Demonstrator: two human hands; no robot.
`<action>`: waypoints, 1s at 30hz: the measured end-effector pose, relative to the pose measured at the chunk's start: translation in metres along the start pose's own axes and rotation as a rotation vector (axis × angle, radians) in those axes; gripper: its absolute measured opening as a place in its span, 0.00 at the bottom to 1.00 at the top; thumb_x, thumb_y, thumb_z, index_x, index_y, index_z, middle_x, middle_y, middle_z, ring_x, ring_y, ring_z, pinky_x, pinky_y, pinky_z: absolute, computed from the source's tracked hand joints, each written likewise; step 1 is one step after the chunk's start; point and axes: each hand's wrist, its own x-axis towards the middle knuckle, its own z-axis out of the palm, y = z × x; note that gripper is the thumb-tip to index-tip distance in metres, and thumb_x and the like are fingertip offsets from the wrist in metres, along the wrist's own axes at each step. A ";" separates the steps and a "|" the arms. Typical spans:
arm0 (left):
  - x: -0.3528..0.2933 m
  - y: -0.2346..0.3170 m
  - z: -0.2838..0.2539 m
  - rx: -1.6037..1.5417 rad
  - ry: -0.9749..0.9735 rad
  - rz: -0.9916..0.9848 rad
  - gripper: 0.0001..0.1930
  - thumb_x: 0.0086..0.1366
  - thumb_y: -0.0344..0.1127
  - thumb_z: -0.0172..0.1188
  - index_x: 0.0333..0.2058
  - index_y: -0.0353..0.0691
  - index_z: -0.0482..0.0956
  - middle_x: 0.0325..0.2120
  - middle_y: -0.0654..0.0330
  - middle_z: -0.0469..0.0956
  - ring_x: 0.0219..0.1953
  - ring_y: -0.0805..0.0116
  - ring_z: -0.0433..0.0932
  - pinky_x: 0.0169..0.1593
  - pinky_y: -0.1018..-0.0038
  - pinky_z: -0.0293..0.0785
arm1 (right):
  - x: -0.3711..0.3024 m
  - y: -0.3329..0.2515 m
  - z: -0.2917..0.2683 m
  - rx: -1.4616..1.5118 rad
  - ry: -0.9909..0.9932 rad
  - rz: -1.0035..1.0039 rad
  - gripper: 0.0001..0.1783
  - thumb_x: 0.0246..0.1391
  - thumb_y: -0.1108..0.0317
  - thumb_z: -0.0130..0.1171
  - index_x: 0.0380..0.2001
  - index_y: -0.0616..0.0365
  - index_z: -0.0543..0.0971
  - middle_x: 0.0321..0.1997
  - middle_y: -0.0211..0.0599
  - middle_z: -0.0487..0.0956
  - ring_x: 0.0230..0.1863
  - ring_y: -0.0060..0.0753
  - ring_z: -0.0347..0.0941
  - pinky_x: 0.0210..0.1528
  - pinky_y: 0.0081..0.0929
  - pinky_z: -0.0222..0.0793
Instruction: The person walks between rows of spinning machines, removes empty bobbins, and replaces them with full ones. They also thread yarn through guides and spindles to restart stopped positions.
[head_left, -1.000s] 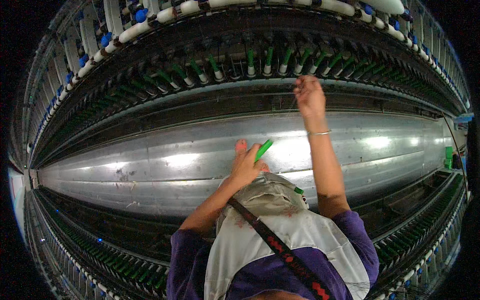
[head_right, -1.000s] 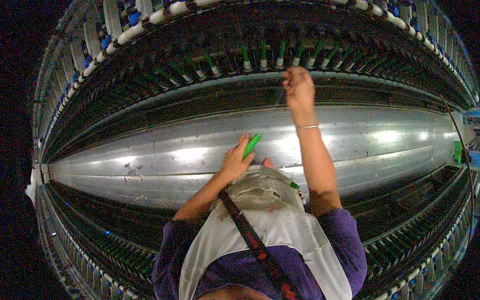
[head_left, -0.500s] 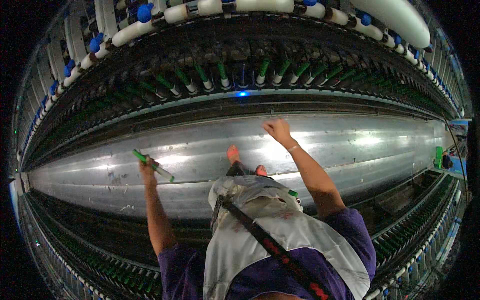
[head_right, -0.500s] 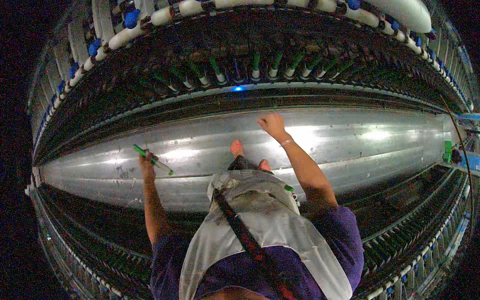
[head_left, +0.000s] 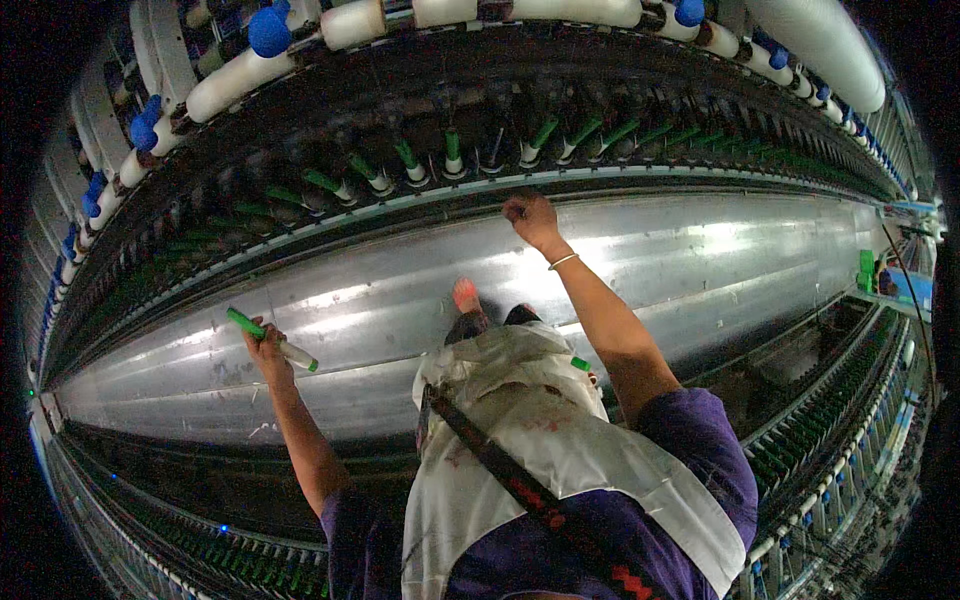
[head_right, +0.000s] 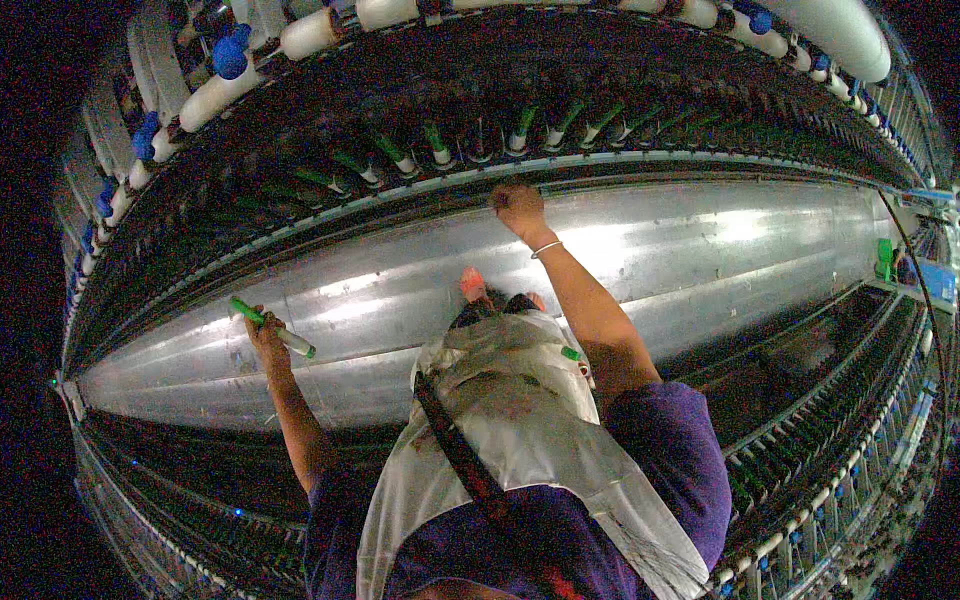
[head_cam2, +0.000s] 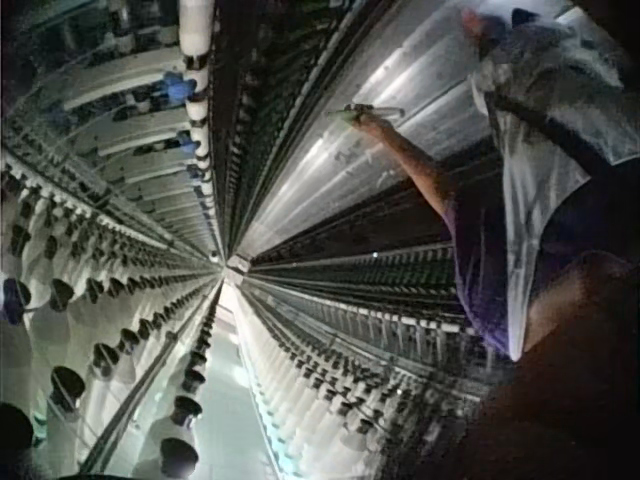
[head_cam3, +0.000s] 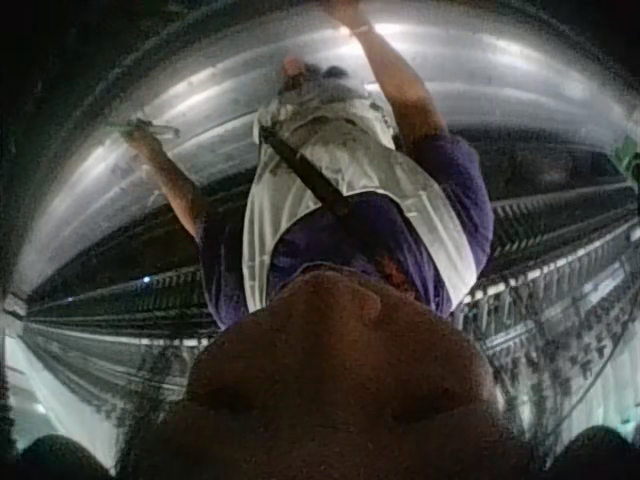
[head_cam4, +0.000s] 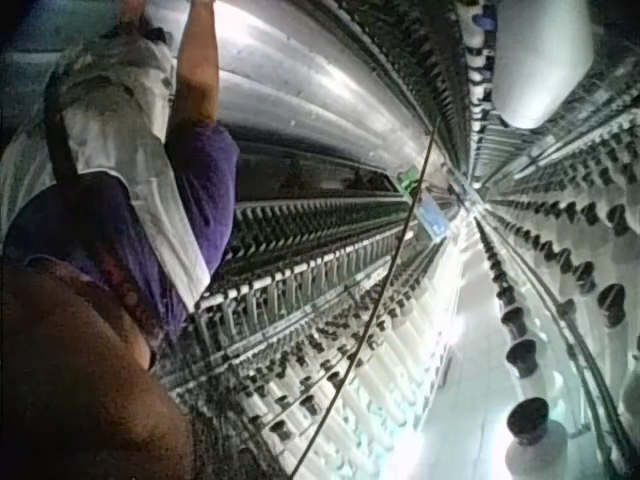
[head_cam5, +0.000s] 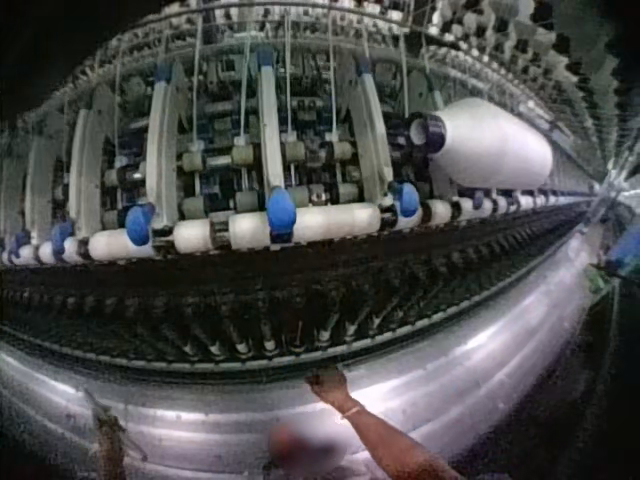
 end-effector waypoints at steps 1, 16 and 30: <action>-0.002 0.008 0.009 0.043 -0.090 -0.005 0.12 0.61 0.28 0.55 0.45 0.39 0.68 0.26 0.64 0.69 0.25 0.74 0.68 0.30 0.76 0.67 | 0.000 0.005 -0.007 0.510 0.025 0.130 0.04 0.48 0.71 0.57 0.28 0.56 0.78 0.31 0.39 0.79 0.31 0.40 0.75 0.35 0.35 0.72; -0.057 0.095 0.165 0.938 -0.694 0.263 0.11 0.61 0.36 0.57 0.40 0.38 0.70 0.23 0.46 0.73 0.26 0.49 0.74 0.29 0.63 0.69 | -0.059 -0.054 -0.206 1.548 -0.259 0.155 0.05 0.47 0.71 0.60 0.21 0.57 0.76 0.46 0.37 0.72 0.39 0.26 0.66 0.40 0.23 0.64; -0.116 0.169 0.309 0.980 -0.891 0.557 0.13 0.62 0.41 0.54 0.42 0.41 0.69 0.29 0.49 0.78 0.29 0.46 0.77 0.30 0.56 0.71 | -0.014 -0.084 -0.218 2.027 -0.099 0.070 0.04 0.56 0.66 0.56 0.30 0.53 0.75 0.19 0.26 0.70 0.22 0.25 0.64 0.32 0.24 0.63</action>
